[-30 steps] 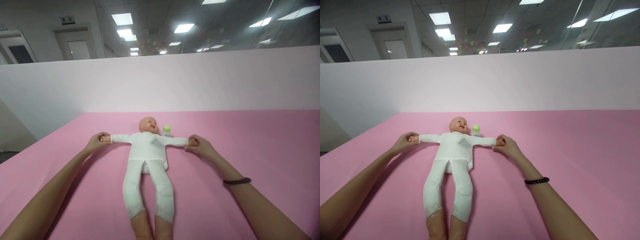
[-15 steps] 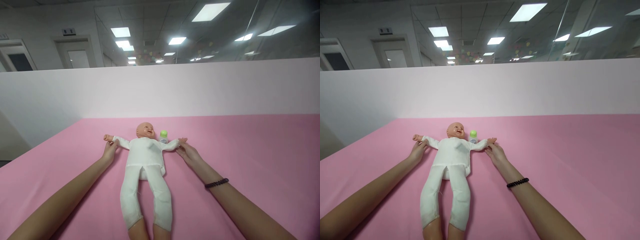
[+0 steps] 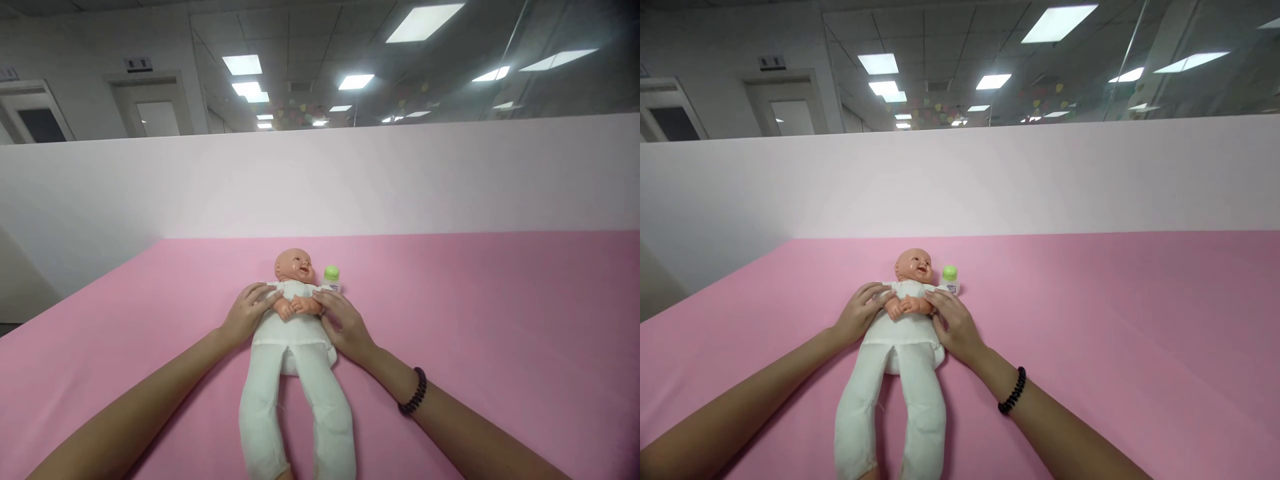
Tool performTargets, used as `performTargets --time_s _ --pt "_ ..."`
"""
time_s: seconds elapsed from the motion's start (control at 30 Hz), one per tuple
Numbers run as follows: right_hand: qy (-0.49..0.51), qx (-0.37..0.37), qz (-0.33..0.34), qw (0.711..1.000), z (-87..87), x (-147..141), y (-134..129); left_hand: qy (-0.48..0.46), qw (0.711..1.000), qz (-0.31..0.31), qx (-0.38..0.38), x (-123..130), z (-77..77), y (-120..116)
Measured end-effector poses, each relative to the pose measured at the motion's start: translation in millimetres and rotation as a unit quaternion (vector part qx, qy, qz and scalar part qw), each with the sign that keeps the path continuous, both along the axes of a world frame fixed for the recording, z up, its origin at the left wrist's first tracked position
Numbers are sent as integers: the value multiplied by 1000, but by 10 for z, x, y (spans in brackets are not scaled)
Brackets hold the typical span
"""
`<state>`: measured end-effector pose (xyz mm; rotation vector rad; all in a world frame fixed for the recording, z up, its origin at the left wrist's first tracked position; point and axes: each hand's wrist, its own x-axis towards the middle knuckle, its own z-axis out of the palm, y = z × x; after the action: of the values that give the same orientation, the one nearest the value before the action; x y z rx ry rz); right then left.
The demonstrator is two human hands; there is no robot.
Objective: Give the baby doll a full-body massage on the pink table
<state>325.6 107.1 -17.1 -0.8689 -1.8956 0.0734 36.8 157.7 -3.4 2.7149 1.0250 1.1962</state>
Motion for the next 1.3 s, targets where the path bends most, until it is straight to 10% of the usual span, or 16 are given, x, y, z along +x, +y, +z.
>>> performTargets --time_s 0.17,0.37,0.6,0.77,1.03,1.3 --pt "-19 -11 16 1000 -11 15 -20 48 999 11 4 -17 -11 -49" --pt "193 -91 -46 976 28 4 -63 -207 965 38 -159 20 -104 -27" --pt "500 -269 -110 816 -79 314 171 -516 768 96 -368 -102 -258 161" --pt "563 -364 -93 736 -198 511 299 -527 744 104 -397 -169 -311 181" --pt "491 -283 -102 818 30 317 80 -573 744 83 -335 -69 -208 15" --pt "121 -100 -3 988 25 148 -124 -288 932 0 -222 101 -179 -274"
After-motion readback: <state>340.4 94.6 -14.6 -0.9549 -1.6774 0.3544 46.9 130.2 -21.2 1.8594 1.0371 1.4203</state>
